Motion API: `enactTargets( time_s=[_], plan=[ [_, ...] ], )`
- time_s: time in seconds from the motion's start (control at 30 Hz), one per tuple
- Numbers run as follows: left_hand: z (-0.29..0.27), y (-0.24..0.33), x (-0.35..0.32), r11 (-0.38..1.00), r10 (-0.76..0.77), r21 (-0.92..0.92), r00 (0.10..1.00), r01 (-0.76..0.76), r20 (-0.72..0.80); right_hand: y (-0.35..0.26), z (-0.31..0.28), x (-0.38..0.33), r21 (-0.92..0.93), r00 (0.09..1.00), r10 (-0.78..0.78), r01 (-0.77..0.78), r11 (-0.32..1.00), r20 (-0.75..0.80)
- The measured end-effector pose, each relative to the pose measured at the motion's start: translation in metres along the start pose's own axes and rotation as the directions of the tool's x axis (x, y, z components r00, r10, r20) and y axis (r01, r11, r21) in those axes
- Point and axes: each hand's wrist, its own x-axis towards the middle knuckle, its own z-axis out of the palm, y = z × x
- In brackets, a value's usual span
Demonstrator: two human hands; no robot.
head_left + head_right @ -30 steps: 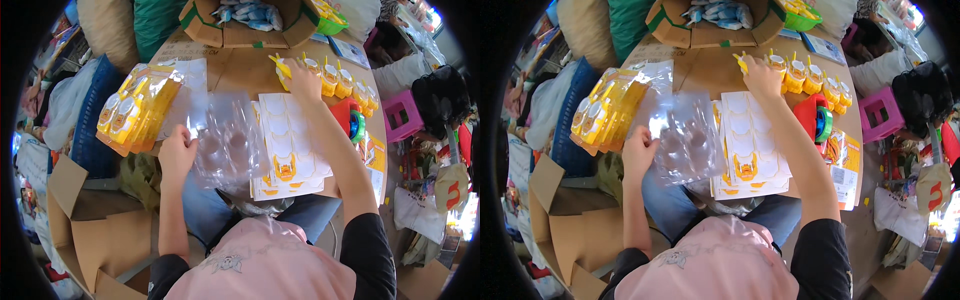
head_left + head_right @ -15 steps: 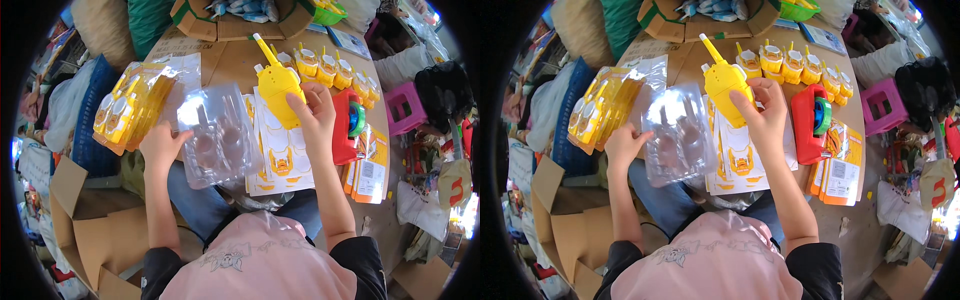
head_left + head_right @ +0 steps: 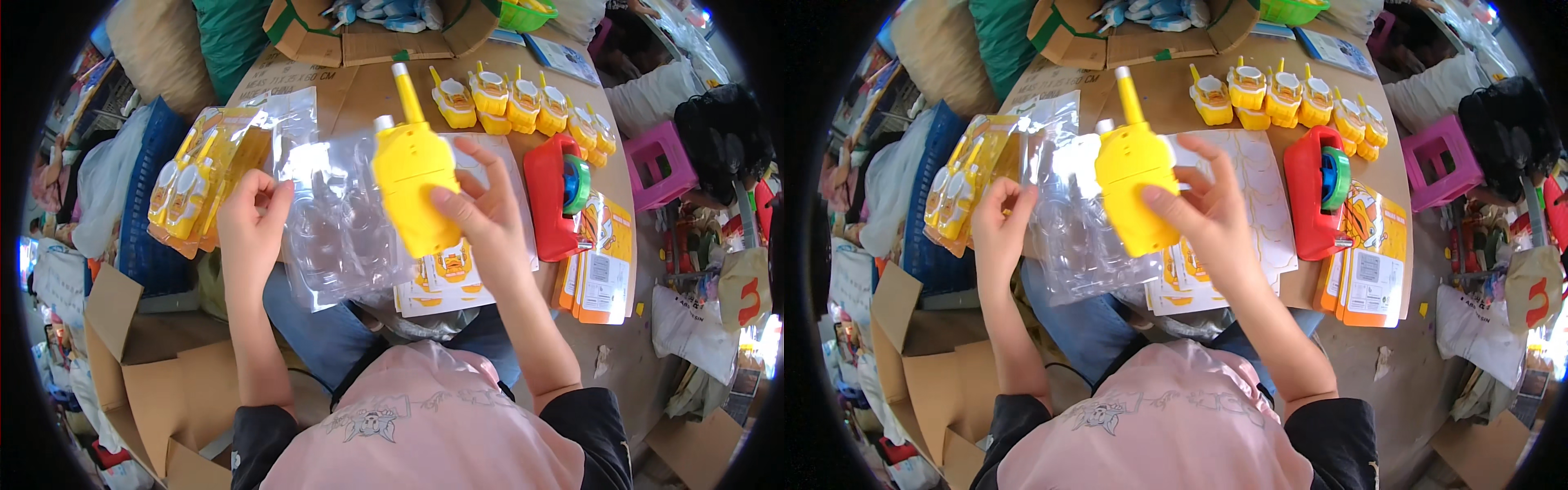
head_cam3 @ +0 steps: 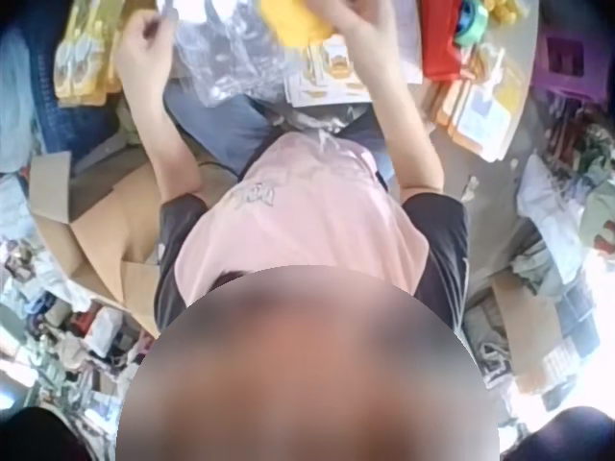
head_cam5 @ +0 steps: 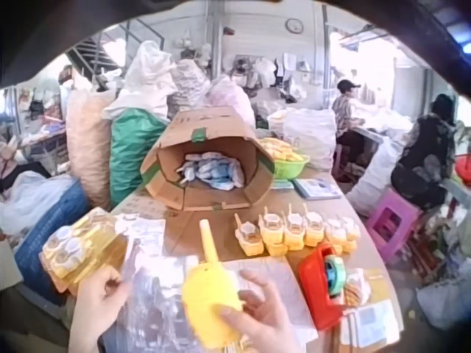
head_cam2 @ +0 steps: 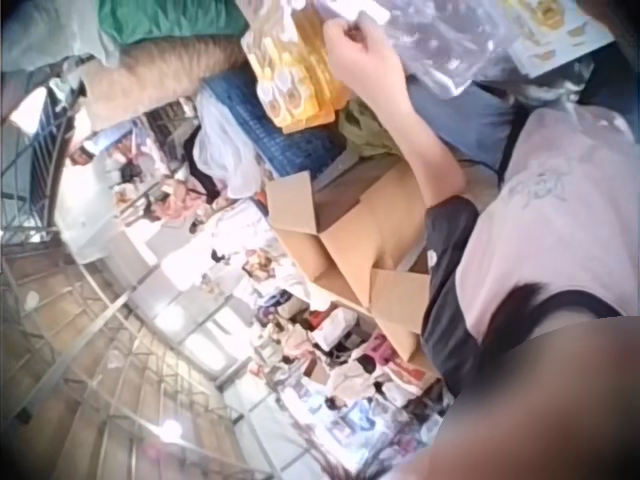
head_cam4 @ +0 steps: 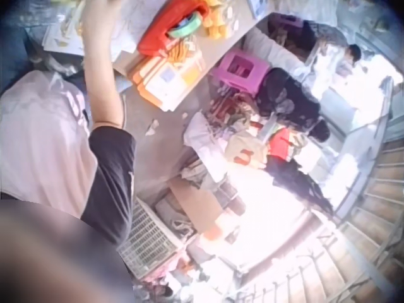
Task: Labeling and packaging toy walkie-talkies into plastic shells and cardboard backings.
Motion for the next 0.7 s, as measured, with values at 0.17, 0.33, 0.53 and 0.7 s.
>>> enactTargets(
  time_s=[0.17,0.33,0.53,0.7],
  plan=[
    [0.017,0.041,-0.007,0.486,-0.251,-0.848,0.963,0.214,0.099,0.016,0.024,-0.001,-0.244,0.979,-0.17,0.194,0.95,0.116],
    [0.05,0.038,-0.026,0.133,-0.316,-0.983,0.945,0.13,0.082,0.025,0.043,0.002,-0.786,0.905,-0.336,0.402,0.469,0.263],
    [0.045,0.0,-0.023,0.11,-0.371,-0.952,0.901,0.285,0.227,-0.001,0.024,0.071,-0.865,0.826,-0.412,0.478,0.151,0.385],
    [0.035,0.0,-0.023,0.064,-0.271,-0.909,0.884,0.412,0.382,0.035,-0.04,0.192,-0.881,0.881,-0.383,0.076,-0.466,0.278]
  ],
)
